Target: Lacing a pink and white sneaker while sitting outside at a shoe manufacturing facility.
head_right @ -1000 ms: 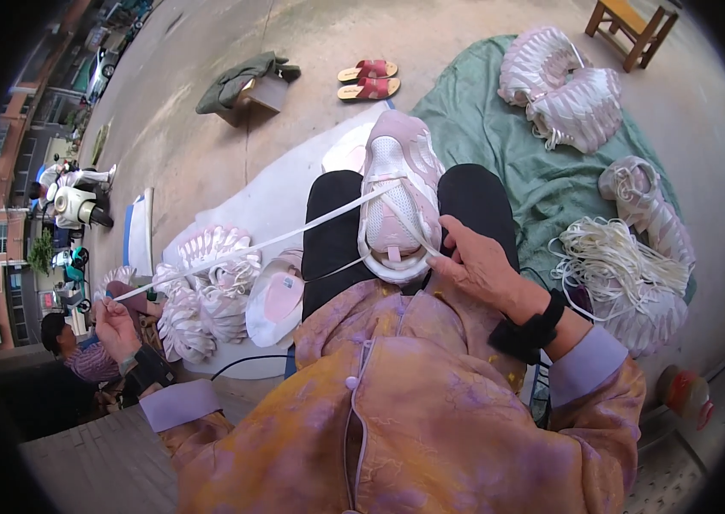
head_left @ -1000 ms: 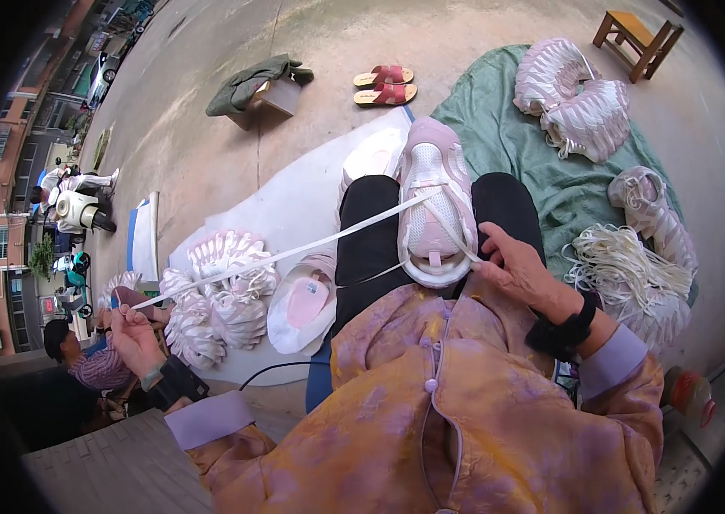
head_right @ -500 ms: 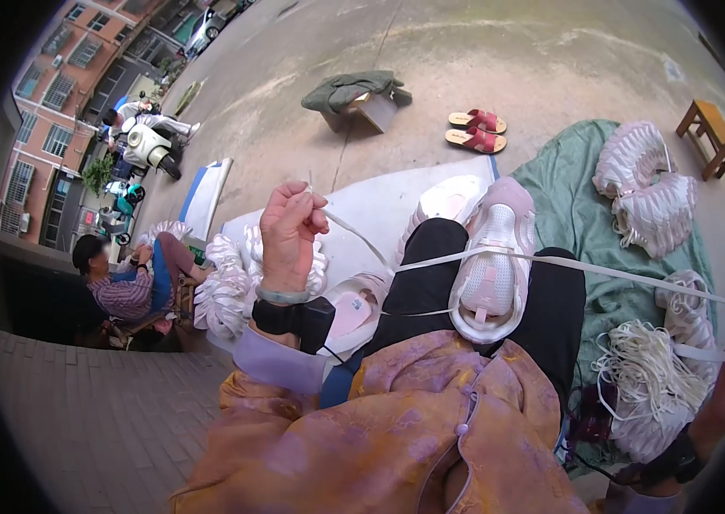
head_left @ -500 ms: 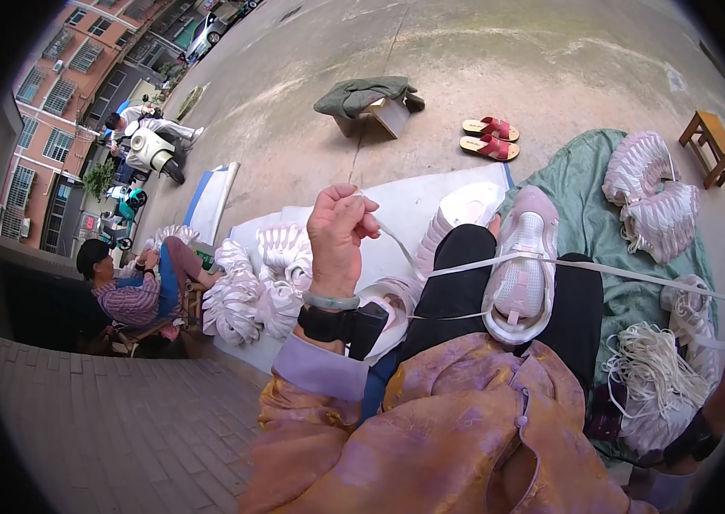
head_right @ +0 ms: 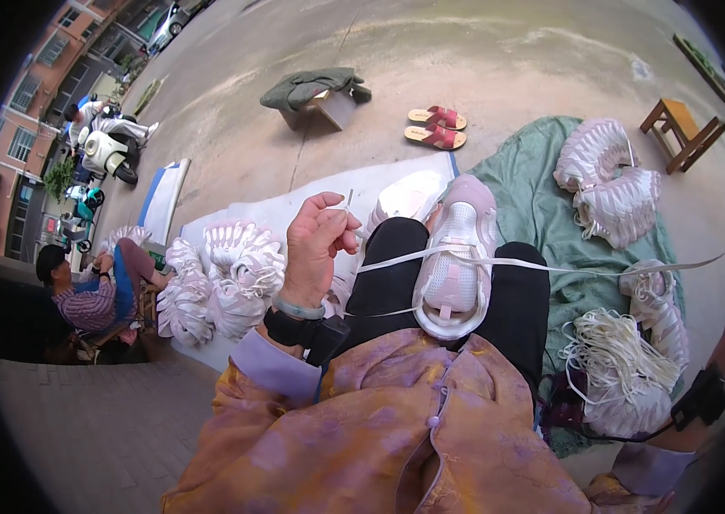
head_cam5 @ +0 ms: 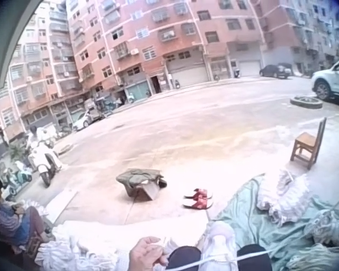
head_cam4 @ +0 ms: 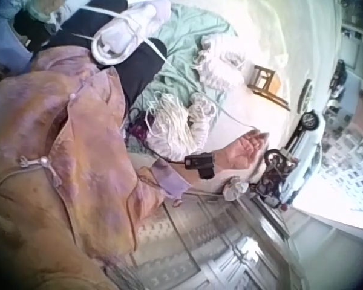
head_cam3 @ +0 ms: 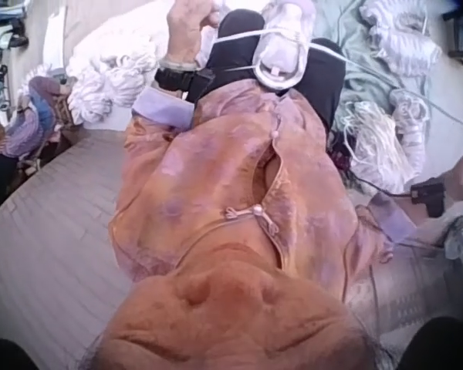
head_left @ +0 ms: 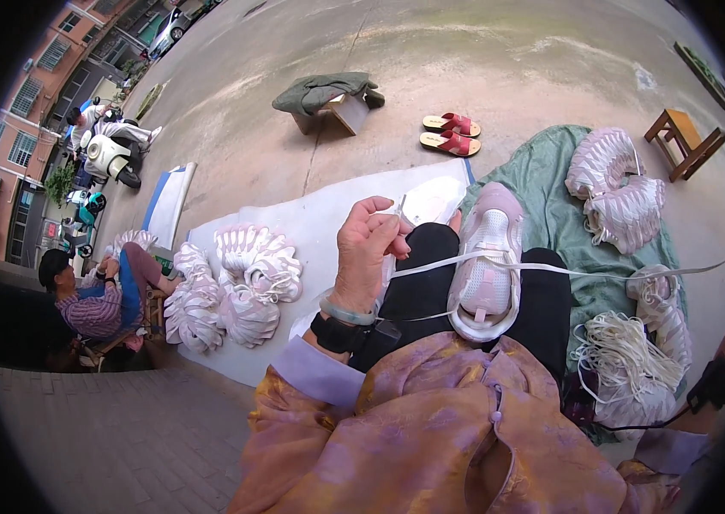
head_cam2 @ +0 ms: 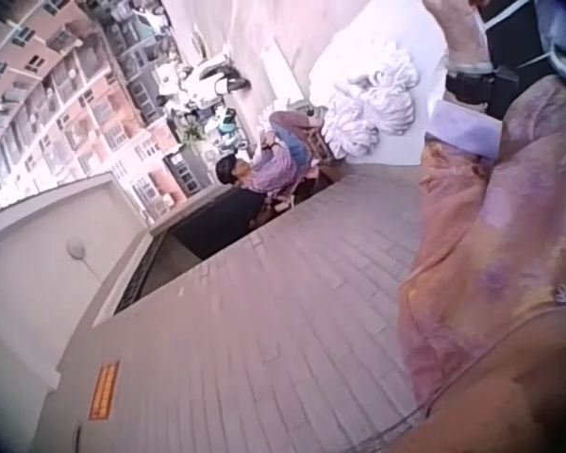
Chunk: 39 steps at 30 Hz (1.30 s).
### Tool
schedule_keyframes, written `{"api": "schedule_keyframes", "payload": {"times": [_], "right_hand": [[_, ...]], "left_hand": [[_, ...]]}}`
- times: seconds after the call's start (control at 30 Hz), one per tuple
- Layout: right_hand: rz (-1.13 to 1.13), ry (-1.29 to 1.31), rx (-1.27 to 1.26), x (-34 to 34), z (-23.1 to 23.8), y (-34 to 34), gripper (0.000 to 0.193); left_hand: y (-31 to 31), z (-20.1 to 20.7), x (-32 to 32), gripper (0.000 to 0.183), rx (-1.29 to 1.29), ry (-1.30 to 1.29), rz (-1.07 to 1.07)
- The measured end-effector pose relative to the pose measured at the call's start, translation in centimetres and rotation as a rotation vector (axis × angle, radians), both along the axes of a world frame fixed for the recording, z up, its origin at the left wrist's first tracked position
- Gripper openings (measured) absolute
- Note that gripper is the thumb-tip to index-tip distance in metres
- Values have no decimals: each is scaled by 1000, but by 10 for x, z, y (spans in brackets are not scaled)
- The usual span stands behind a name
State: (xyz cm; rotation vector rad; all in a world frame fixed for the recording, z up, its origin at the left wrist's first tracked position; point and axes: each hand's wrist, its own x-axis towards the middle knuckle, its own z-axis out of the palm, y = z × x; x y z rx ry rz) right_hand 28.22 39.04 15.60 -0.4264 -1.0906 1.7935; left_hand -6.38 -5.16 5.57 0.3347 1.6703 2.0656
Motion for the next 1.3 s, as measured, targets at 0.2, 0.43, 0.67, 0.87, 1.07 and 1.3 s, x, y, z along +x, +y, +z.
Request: {"api": "schedule_keyframes", "payload": {"times": [0.2, 0.43, 0.67, 0.87, 1.07, 1.3], "right_hand": [[483, -367, -5, -143, -96, -164, 24], [656, -423, 306, -206, -115, -246, 27], [712, -379, -36, -209, -122, -253, 21], [698, -321, -48, -207, -121, -260, 17], [697, -272, -49, -205, -123, -266, 15], [673, -268, -79, -202, -128, -270, 15]], "left_hand": [[33, -7, 25, 30, -12, -47, -155], [55, -9, 45, 31, 53, -135, -317], [58, -15, 50, 37, 73, -141, -360], [56, -9, 51, 43, 35, -111, -397], [54, -9, 51, 45, 24, -127, -400], [55, -8, 55, 44, 14, -128, -396]]}}
